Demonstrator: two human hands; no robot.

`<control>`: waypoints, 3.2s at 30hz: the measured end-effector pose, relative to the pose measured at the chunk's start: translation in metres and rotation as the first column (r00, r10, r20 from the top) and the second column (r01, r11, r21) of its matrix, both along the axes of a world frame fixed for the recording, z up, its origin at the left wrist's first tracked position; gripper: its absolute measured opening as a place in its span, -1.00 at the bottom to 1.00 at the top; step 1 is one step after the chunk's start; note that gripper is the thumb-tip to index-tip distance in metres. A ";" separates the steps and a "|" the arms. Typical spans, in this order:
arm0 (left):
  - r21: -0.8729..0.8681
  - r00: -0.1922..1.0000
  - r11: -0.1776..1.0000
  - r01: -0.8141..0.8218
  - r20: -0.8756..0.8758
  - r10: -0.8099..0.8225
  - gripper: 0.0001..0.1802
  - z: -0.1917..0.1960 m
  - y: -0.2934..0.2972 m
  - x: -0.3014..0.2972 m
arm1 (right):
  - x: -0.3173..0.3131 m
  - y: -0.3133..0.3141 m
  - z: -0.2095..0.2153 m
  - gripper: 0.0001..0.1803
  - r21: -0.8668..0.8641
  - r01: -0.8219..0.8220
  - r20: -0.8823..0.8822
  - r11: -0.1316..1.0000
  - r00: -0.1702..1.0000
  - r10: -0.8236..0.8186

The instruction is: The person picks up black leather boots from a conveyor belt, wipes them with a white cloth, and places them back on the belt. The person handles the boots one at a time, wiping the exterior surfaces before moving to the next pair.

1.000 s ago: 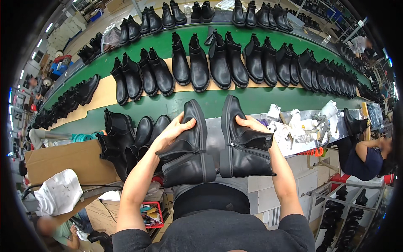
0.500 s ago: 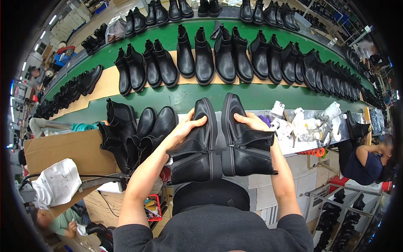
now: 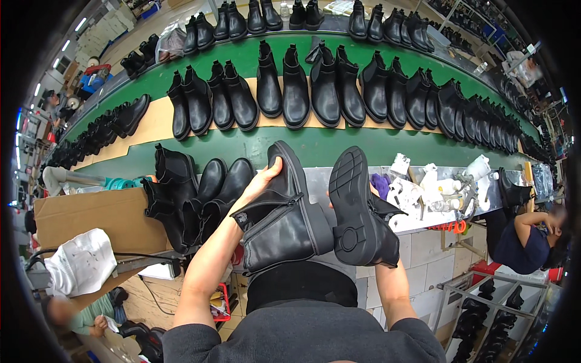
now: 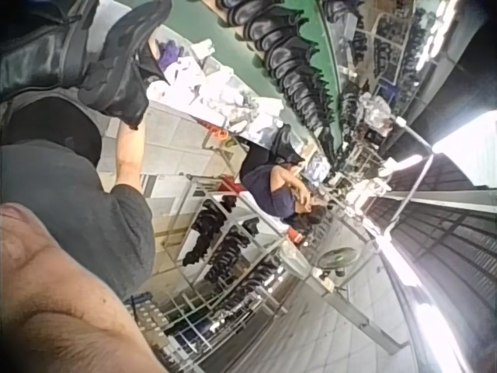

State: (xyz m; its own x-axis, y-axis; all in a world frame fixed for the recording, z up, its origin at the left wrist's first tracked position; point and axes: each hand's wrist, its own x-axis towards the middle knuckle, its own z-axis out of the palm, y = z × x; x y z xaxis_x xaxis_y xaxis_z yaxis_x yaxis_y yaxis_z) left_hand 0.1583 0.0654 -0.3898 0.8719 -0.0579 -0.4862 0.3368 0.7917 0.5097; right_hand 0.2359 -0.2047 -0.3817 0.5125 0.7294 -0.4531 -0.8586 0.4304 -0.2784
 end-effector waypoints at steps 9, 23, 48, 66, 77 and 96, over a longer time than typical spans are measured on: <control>0.043 0.997 0.997 0.057 0.044 -0.059 -0.33 0.005 0.007 -0.004 | 0.014 -0.011 0.027 -0.53 -0.009 0.010 -0.055 1.000 0.998 -0.011; 0.702 0.748 0.277 0.656 -0.653 -0.118 0.20 -0.018 0.029 0.059 | 0.091 0.051 -0.062 -0.21 -0.870 -0.211 0.284 0.446 0.525 0.802; 0.085 0.929 0.932 -0.352 -0.090 0.359 -0.70 0.004 -0.001 -0.067 | 0.025 0.014 -0.053 -0.50 -0.366 0.156 0.522 0.917 0.851 0.064; -0.058 0.878 0.881 -0.470 0.066 0.474 -0.70 -0.001 0.015 -0.074 | 0.040 0.031 -0.037 -0.57 -0.396 0.210 0.634 0.894 0.767 0.101; 0.853 0.667 -0.401 -0.335 0.515 0.538 -0.62 0.184 0.293 0.019 | 0.025 0.077 -0.103 -0.40 -0.537 0.654 0.627 0.532 -0.112 0.771; 0.473 0.493 -0.420 0.774 -0.036 0.869 -0.52 -0.050 0.628 0.020 | 0.000 0.099 -0.151 -0.14 -0.894 0.353 0.304 0.275 0.031 0.952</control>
State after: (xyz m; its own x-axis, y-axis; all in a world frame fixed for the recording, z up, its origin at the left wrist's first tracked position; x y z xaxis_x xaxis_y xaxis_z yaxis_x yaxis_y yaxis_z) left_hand 0.1788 0.6935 -0.4402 0.1920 0.9092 0.3693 0.9813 -0.1724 -0.0857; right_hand 0.2355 -0.1061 -0.5329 0.6970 0.6270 -0.3480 0.3857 -0.7369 -0.5552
